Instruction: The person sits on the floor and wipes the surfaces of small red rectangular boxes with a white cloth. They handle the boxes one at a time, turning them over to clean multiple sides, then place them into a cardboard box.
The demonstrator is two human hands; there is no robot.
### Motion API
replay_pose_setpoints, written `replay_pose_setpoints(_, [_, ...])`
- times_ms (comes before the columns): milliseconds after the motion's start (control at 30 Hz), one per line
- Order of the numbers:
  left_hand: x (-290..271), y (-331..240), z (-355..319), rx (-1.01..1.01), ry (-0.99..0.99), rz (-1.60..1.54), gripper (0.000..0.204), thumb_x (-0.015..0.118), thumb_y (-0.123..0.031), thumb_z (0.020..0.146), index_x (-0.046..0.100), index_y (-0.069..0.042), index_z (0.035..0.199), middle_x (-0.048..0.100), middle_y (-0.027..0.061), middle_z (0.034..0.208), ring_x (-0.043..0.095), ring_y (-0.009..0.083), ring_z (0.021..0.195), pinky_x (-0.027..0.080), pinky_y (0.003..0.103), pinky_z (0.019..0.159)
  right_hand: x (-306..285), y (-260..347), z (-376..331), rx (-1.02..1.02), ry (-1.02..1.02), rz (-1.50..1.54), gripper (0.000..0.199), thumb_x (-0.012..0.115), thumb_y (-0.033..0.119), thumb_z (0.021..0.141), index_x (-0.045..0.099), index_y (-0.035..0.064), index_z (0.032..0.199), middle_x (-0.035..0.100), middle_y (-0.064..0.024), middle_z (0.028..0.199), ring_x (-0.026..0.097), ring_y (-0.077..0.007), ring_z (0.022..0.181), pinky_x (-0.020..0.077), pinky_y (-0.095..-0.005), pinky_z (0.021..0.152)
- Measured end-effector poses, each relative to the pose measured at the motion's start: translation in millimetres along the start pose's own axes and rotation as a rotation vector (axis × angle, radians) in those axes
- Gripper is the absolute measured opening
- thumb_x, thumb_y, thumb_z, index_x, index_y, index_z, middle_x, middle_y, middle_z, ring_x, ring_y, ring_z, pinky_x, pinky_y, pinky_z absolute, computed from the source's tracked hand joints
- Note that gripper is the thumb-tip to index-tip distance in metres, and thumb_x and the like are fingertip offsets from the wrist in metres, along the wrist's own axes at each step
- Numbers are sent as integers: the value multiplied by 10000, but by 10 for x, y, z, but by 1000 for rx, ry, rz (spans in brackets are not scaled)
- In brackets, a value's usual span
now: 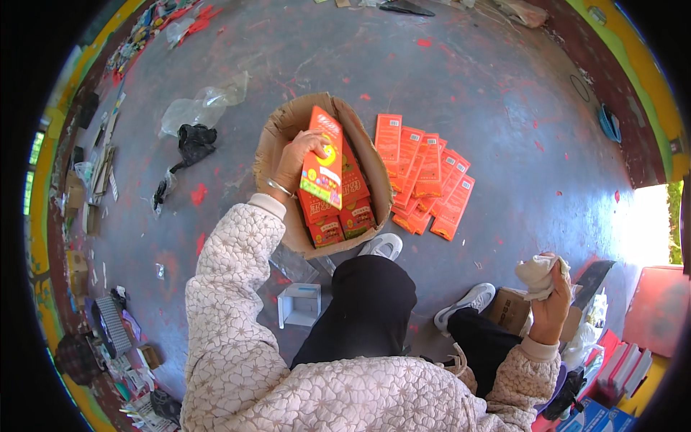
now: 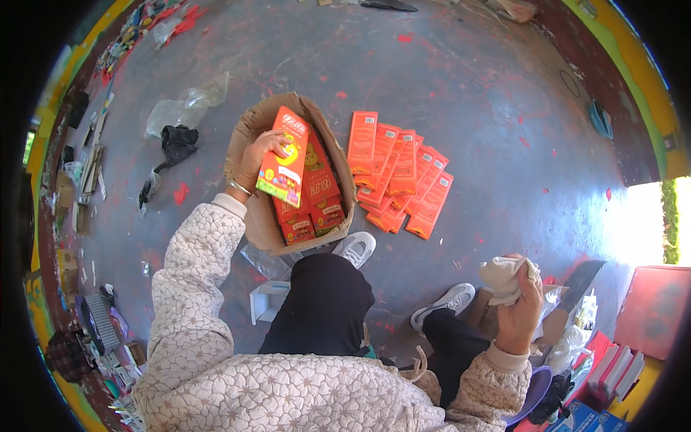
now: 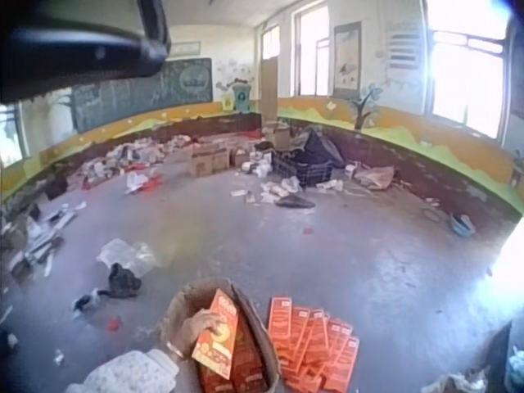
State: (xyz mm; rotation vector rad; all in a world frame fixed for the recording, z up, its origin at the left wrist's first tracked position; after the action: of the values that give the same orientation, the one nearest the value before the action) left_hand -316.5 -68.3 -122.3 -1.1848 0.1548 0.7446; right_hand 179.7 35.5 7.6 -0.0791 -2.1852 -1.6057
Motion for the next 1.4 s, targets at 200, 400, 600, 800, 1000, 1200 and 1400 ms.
replay_pose_setpoints(200, [764, 605, -696, 43, 382, 610, 292, 546, 33, 726, 500, -39, 1006, 356, 225, 1372, 338, 391, 1280, 320, 403, 1063, 177, 1, -10, 24, 8, -139, 225, 514, 147, 910, 586, -45, 1002, 616, -106, 931, 603, -191, 852, 488, -305, 764])
replay_pose_setpoints(400, [768, 721, -869, -454, 651, 605, 559, 678, -24, 675, 444, 48, 1177, 443, 275, 1265, 432, 401, 1197, 434, 399, 952, 96, 11, -51, 40, -31, -207, 221, 530, 144, 900, 600, -42, 996, 628, -102, 936, 604, -179, 841, 482, -292, 757])
replay_pose_setpoints(600, [982, 1108, -971, -1213, 527, 447, 584, 714, -294, 718, 538, 54, 1154, 614, 254, 1047, 593, 388, 1001, 487, 398, 842, 119, 20, -56, 90, -4, -213, 219, 549, 146, 886, 605, -36, 993, 633, -98, 922, 604, -174, 825, 476, -284, 748])
replay_pose_setpoints(800, [1306, 1188, -1149, -1261, 466, 488, 619, 693, -454, 708, 612, 49, 1060, 614, 250, 1065, 600, 355, 1014, 488, 383, 837, 120, 9, -81, 90, -28, -250, 214, 544, 148, 892, 606, -31, 991, 634, -97, 903, 608, -176, 816, 483, -289, 743])
replay_pose_setpoints(1000, [1364, 1178, -1155, -1370, 418, 329, 573, 691, -442, 727, 625, 27, 1050, 645, 192, 989, 630, 306, 903, 499, 373, 752, 80, 13, -89, 120, 11, -253, 200, 538, 133, 895, 608, -28, 992, 633, -97, 914, 609, -182, 821, 488, -298, 749])
replay_pose_setpoints(1200, [1499, 1107, -1155, -1511, 153, -183, 347, 698, -257, 762, 624, 35, 935, 630, 222, 823, 620, 337, 744, 509, 375, 635, 127, -21, -90, 143, -61, -294, 206, 568, 143, 868, 612, -24, 980, 629, -78, 889, 594, -164, 807, 466, -270, 732])
replay_pose_setpoints(1400, [1118, 1158, -767, -760, 106, 547, 787, 749, -278, 671, 372, -7, 1305, 313, 248, 1381, 313, 381, 1287, 363, 458, 998, 165, -60, -102, 106, -136, -348, 188, 570, 133, 861, 612, -19, 962, 620, -84, 897, 583, -160, 822, 461, -272, 740])
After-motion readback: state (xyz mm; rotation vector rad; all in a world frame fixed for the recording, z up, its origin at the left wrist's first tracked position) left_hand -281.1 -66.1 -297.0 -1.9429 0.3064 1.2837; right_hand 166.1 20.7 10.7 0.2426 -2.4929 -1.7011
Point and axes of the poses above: each hand's wrist, its own z-axis towards the middle knuckle, its own x-axis out of the palm, y = z × x, the point moved 2 cm from there along z, towards the middle knuckle
